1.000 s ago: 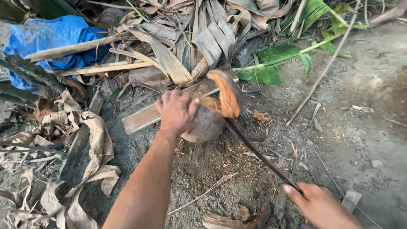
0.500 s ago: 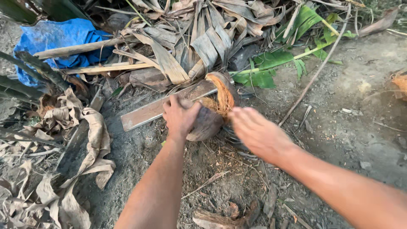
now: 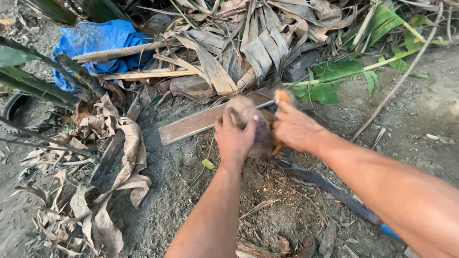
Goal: The person husks a coconut by hand and with a tool, pulling the outer fiber off and then moving the husk toward a small fire.
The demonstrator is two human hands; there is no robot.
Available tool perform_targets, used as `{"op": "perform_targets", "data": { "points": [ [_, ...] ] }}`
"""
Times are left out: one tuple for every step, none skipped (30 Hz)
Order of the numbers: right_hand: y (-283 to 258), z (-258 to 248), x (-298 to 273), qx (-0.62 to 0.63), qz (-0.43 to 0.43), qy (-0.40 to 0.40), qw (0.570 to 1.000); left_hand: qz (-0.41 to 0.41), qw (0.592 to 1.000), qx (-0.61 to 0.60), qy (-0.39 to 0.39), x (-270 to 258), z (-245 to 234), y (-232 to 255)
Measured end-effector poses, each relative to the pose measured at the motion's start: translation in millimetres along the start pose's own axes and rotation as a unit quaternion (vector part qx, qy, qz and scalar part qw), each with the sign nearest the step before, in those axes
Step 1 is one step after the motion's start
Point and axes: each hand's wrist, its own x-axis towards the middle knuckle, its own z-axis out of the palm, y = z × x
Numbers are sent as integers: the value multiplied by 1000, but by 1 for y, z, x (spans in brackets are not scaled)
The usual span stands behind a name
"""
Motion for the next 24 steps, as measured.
{"op": "perform_targets", "data": {
  "points": [
    [-7, -6, 0, 67, -18, 23, 997, -1, 1000, -1, 1, 1, -6, -2],
    [-14, -13, -2, 134, -36, 46, 989, 49, 998, 28, -32, 0, -14, -4],
    [-21, -18, -7, 135, -41, 44, 989, 95, 992, 58, -66, -5, -19, -5],
    [-27, -24, -14, 225, -22, 25, 974, 90, 992, 58, -66, -10, -20, -2],
    [-32, -30, -19, 313, -2, 7, 950, 61, 982, 134, -120, -14, -22, 4],
    [-40, -36, -25, 315, -7, 7, 949, 30, 962, 207, -173, -16, -25, 10],
    [-48, -39, -34, 283, -20, -20, 959, 30, 962, 210, -173, -18, -26, 15],
    [-53, -42, -40, 250, -34, -47, 966, 35, 956, 235, -174, -20, -27, 19],
    [-55, -44, -48, 255, -32, -53, 965, 39, 948, 257, -182, -25, -23, 24],
    [-59, -46, -56, 263, 20, -105, 959, 38, 947, 257, -190, -32, -15, 31],
    [-60, -46, -62, 266, 73, -153, 949, 49, 942, 283, -175, -39, -4, 39],
    [-61, -46, -67, 267, 75, -155, 948, 59, 936, 310, -159, -44, 3, 46],
    [-62, -45, -72, 320, 125, -171, 924, 60, 935, 309, -162, -46, 7, 51],
    [-63, -43, -77, 371, 174, -185, 893, 75, 929, 321, -167, -47, 12, 56],
    [-62, -39, -82, 370, 176, -188, 893, 90, 924, 330, -171, -49, 19, 62],
    [-62, -35, -85, 387, 188, -172, 886, 92, 924, 327, -175, -49, 25, 67],
    [-66, -33, -86, 410, 198, -153, 877, 90, 920, 339, -175, -48, 26, 67],
    [-69, -30, -88, 416, 198, -154, 874, 89, 915, 351, -176, -49, 26, 68],
    [-70, -29, -90, 418, 193, -131, 878, 91, 913, 357, -178, -50, 25, 68],
    [-72, -27, -91, 420, 188, -108, 881, 93, 915, 351, -174, -53, 24, 68],
    [-74, -26, -92, 425, 189, -105, 879, 95, 918, 345, -169, -54, 23, 70],
    [-77, -26, -94, 426, 200, -110, 875, 97, 916, 350, -169, -55, 24, 72],
    [-78, -26, -94, 426, 213, -112, 872, 92, 911, 361, -179, -55, 25, 75],
    [-79, -26, -93, 428, 214, -108, 871, 86, 905, 373, -188, -53, 25, 78]
  ]
}}
